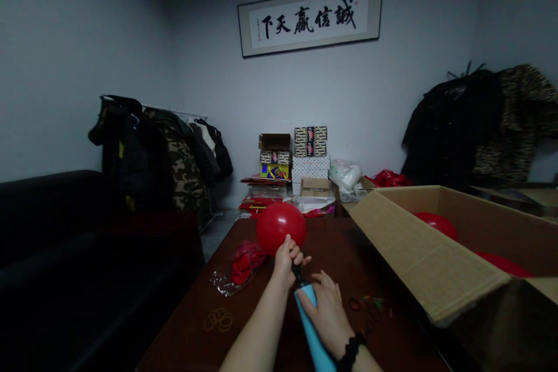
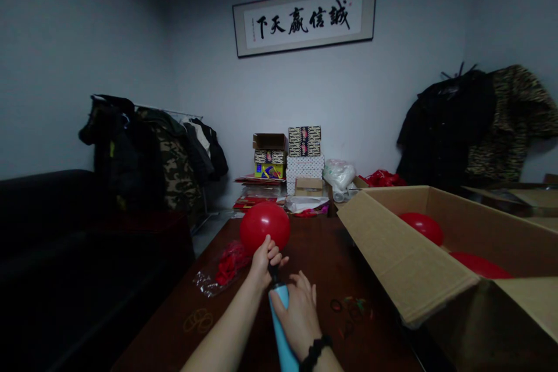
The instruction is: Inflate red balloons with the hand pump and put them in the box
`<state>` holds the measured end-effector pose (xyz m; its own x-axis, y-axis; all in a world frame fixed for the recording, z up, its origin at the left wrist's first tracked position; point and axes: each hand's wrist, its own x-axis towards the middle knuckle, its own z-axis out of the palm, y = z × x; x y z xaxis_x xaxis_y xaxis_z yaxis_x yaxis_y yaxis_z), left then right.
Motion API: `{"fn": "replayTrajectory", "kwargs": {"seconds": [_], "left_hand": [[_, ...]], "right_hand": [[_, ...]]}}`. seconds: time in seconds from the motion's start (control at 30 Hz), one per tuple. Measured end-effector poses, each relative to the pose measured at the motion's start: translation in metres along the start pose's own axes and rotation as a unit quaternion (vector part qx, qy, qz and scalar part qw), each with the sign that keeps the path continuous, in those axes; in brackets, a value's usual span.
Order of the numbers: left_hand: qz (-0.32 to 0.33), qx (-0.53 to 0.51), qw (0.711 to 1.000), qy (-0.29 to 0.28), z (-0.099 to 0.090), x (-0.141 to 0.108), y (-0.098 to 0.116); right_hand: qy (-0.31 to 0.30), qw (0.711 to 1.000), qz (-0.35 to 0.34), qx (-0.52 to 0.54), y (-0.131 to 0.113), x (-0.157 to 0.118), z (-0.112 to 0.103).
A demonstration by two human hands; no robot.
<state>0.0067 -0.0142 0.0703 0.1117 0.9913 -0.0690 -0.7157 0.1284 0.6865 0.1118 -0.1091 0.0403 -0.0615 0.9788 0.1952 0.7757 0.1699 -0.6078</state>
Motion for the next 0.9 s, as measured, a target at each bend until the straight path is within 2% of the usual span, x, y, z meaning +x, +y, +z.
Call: {"fn": "replayTrajectory", "kwargs": {"seconds": [0.2, 0.33, 0.47, 0.53, 0.73, 0.9], "left_hand": [[0.010, -0.008, 1.000, 0.006, 0.001, 0.012, 0.011], [0.020, -0.014, 0.999, 0.040, -0.001, 0.019, 0.028], [0.037, -0.030, 0.997, 0.055, -0.009, 0.023, 0.041], [0.039, -0.036, 0.997, 0.055, -0.012, 0.023, 0.045], [0.028, -0.048, 0.997, 0.053, -0.013, 0.021, 0.046], [0.034, -0.046, 0.997, 0.049, -0.010, 0.020, 0.047]], "right_hand": [[0.021, 0.998, 0.003, -0.051, -0.002, -0.013, -0.004], [0.020, 0.996, -0.004, -0.082, 0.007, -0.034, -0.002], [-0.044, 0.994, -0.006, -0.101, 0.019, -0.050, 0.000], [-0.052, 0.993, -0.012, -0.102, 0.023, -0.055, 0.002], [0.004, 0.995, -0.032, -0.098, 0.025, -0.058, 0.007], [0.018, 0.994, -0.042, -0.099, 0.023, -0.053, 0.003]]}}
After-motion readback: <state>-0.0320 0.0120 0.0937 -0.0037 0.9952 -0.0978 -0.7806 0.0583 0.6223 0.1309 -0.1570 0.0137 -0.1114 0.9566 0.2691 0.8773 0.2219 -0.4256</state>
